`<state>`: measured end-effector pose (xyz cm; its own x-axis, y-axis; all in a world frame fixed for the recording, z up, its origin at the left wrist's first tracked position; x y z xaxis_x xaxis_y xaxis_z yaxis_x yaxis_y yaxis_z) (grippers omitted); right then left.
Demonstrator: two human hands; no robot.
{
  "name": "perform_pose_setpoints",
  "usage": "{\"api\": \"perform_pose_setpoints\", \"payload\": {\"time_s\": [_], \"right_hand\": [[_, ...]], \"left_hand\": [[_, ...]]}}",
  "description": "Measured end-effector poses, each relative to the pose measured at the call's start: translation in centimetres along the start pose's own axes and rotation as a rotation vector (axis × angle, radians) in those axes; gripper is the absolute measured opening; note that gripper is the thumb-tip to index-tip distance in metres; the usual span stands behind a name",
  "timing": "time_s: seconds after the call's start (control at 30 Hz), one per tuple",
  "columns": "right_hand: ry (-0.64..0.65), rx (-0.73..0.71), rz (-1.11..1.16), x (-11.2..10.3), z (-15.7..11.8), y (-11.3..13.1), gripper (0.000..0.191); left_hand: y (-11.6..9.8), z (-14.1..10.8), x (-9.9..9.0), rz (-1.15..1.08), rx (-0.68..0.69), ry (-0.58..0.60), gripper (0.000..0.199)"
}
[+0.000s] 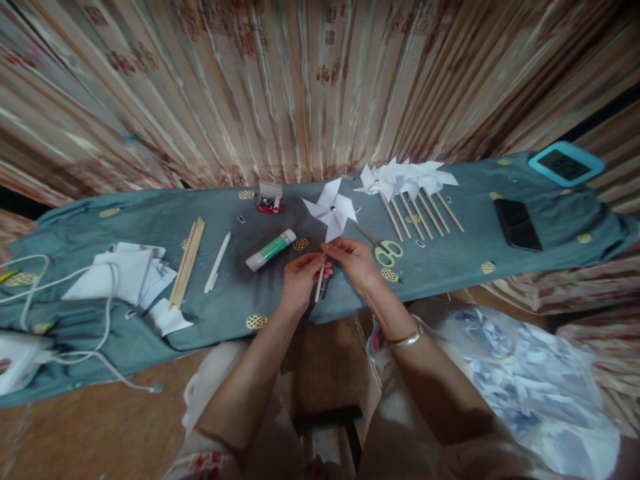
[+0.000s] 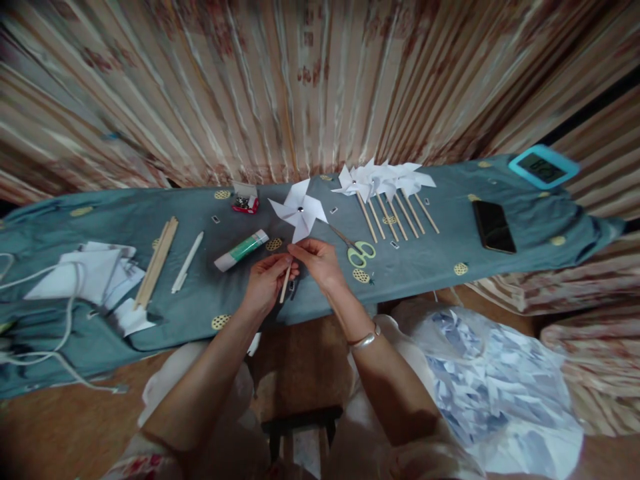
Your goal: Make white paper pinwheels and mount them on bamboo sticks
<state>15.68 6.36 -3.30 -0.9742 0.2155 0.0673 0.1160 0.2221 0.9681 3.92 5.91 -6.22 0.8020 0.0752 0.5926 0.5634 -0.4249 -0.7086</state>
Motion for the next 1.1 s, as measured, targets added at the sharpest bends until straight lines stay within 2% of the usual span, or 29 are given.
{"api": "perform_pose_setpoints", "payload": {"time_s": [0.2, 0.37, 0.47, 0.63, 0.77, 0.87, 1.0, 1.1], "right_hand": [[0.012, -0.018, -0.023, 0.3, -0.4, 0.0, 0.047], [-0.013, -0.047, -0.073, -0.4, -0.6, 0.3, 0.045], [-0.059, -0.083, -0.119, -1.9, -0.6, 1.0, 0.044], [-0.136, -0.127, -0.223, -5.5, -0.3, 3.3, 0.04], [-0.154, -0.194, -0.521, -8.3, 1.3, 6.6, 0.036], [-0.249, -0.229, -0.883, -10.6, 3.5, 9.8, 0.024], [-0.328, -0.075, -1.357, -12.6, 7.1, 11.7, 0.017], [-0.32, 0.05, -1.52, -13.1, 9.0, 11.2, 0.022]], "left_hand": [[0.0, -0.2, 0.2, 0.01, 0.011, 0.032, 0.038], [0.0, -0.4, 0.6, 0.05, 0.026, 0.063, 0.039], [-0.1, -0.5, 0.7, 0.071, 0.045, 0.068, 0.038], [-0.1, -0.5, 0.7, 0.088, 0.061, 0.07, 0.036], [-0.3, -0.6, 0.6, 0.086, 0.069, 0.078, 0.035], [-0.6, -0.6, 0.5, 0.085, 0.075, 0.081, 0.035], [-1.0, -0.8, 0.3, 0.089, 0.082, 0.082, 0.034], [-1.2, -0.8, 0.3, 0.093, 0.085, 0.084, 0.032]]}}
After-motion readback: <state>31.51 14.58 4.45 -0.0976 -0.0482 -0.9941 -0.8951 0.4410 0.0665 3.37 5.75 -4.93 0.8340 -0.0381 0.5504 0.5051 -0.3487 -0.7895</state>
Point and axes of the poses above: each hand's wrist, its own z-axis towards the middle knuckle, its own x-axis out of the palm, y = z × x, the point moved 10 cm from there along z, towards the middle knuckle, and after that the axes turned 10 degrees about -z, right-handed, at the moved point
